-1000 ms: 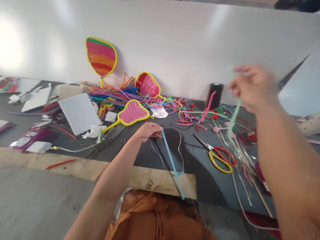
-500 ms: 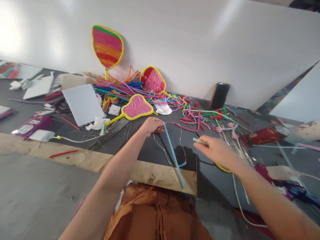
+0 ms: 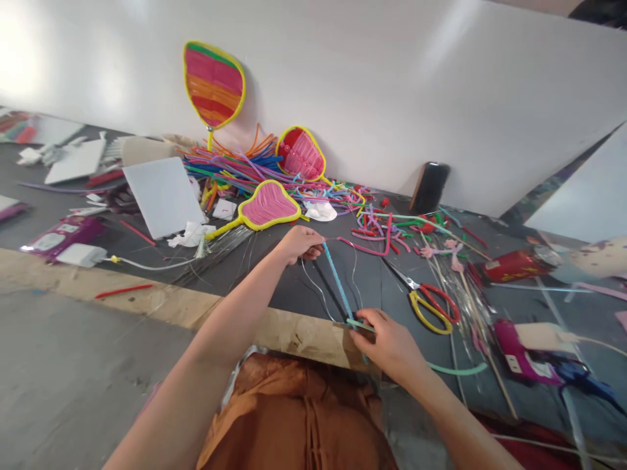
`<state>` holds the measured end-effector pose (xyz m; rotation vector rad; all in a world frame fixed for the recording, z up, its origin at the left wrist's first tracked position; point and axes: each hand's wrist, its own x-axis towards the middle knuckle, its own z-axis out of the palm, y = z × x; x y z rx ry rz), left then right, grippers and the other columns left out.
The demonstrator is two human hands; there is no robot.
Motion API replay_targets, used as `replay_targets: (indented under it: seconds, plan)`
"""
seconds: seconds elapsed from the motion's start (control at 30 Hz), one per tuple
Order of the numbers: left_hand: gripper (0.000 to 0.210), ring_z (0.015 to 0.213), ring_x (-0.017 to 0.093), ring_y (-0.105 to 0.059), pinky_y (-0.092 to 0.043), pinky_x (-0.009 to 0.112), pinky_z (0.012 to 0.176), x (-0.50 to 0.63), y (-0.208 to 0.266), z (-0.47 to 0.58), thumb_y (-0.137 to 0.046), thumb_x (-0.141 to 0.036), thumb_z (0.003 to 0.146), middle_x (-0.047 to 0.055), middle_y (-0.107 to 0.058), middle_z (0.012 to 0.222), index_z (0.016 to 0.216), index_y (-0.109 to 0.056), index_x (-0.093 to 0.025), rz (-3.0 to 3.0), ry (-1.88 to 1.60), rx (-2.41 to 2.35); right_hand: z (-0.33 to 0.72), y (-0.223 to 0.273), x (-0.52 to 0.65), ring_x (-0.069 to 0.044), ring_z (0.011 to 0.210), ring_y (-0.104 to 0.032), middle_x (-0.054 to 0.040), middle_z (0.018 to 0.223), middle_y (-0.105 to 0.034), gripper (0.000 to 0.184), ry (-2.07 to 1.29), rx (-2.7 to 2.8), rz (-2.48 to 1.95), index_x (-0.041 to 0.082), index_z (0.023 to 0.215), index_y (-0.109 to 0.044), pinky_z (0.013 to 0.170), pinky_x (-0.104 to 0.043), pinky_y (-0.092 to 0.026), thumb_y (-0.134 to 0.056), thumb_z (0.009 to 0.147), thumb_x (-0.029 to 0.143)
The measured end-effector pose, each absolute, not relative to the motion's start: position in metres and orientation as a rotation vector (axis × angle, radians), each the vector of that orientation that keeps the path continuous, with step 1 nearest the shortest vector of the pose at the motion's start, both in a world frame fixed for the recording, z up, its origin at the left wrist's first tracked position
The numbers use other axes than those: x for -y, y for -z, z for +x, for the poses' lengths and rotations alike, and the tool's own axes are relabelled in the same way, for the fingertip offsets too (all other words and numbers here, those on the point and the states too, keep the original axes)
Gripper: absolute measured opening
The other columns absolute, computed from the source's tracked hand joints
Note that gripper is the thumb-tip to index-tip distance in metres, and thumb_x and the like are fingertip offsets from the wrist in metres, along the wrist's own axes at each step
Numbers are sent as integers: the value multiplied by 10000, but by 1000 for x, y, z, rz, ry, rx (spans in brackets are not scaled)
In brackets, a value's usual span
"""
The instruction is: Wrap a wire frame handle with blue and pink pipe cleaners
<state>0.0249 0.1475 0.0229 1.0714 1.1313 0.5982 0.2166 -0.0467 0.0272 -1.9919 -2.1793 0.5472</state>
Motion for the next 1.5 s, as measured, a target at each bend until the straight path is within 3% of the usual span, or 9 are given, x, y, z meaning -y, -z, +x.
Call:
replay_targets:
  seconds: [0.13,0.33,0.6,0.8,1.1,1.23,1.33,1.43,1.5]
  plan:
    - [163,375,33,-473,-389,154,412,-147,-22,25,-653,-263,720,17,-654,599,646,-597,-129,1144,-580,-1152,218,-24,50,-199,813,-668,-30,899,-685,145,-565,2166,-1890,222,923,-606,678,-290,-485,-544,801,270]
    - [164,463,84,-579,-464,195,502,-146,-25,25,-694,-266,682,23,-647,558,644,-612,-129,1113,-489,-1141,208,-17,62,-183,750,-661,-17,870,-666,124,-539,2273,-1761,228,913,-615,647,-273,-486,-585,817,301]
    - [130,527,113,-632,-491,214,545,-143,-29,26,-687,-214,705,31,-657,553,640,-616,-127,1087,-435,-1138,200,-10,71,-180,696,-649,-49,818,-664,301,-305,2338,-1617,223,892,-641,601,-263,-477,-470,885,471]
    - [134,536,120,-636,-501,227,561,-144,-29,25,-706,-230,695,36,-664,565,661,-625,-128,1103,-405,-1142,201,-9,73,-158,711,-636,-48,813,-659,302,-303,2357,-1553,224,942,-656,615,-235,-464,-376,942,339]
    - [174,541,117,-640,-494,220,557,-143,-26,27,-721,-261,679,40,-666,580,643,-619,-125,1126,-423,-1132,200,-10,72,-182,726,-642,-57,826,-667,248,-325,2351,-1598,219,930,-643,614,-261,-477,-430,916,345]
    - [141,513,111,-626,-498,230,559,-142,-28,28,-697,-233,698,41,-663,575,644,-629,-121,1139,-405,-1142,208,-19,67,-193,778,-651,-53,887,-673,268,-513,2337,-1539,231,1097,-589,649,-281,-509,-444,904,347]
    - [137,516,112,-627,-496,224,547,-143,-28,28,-697,-233,694,40,-664,581,647,-634,-121,1137,-405,-1145,222,-36,52,-170,835,-647,-43,924,-677,269,-622,2299,-1443,253,1103,-583,713,-267,-508,-381,928,282]
    - [159,522,111,-628,-489,209,529,-143,-27,28,-719,-259,673,38,-664,589,650,-636,-124,1152,-405,-1148,237,-56,20,-201,893,-636,-61,946,-686,281,-419,2302,-1437,240,1069,-599,775,-313,-482,-360,922,233]
    - [169,521,107,-626,-483,199,518,-144,-26,28,-723,-267,668,32,-659,583,637,-631,-128,1162,-404,-1154,242,-66,-10,-222,841,-637,-70,889,-689,297,-271,2273,-1569,217,1113,-575,734,-336,-474,-357,911,222]
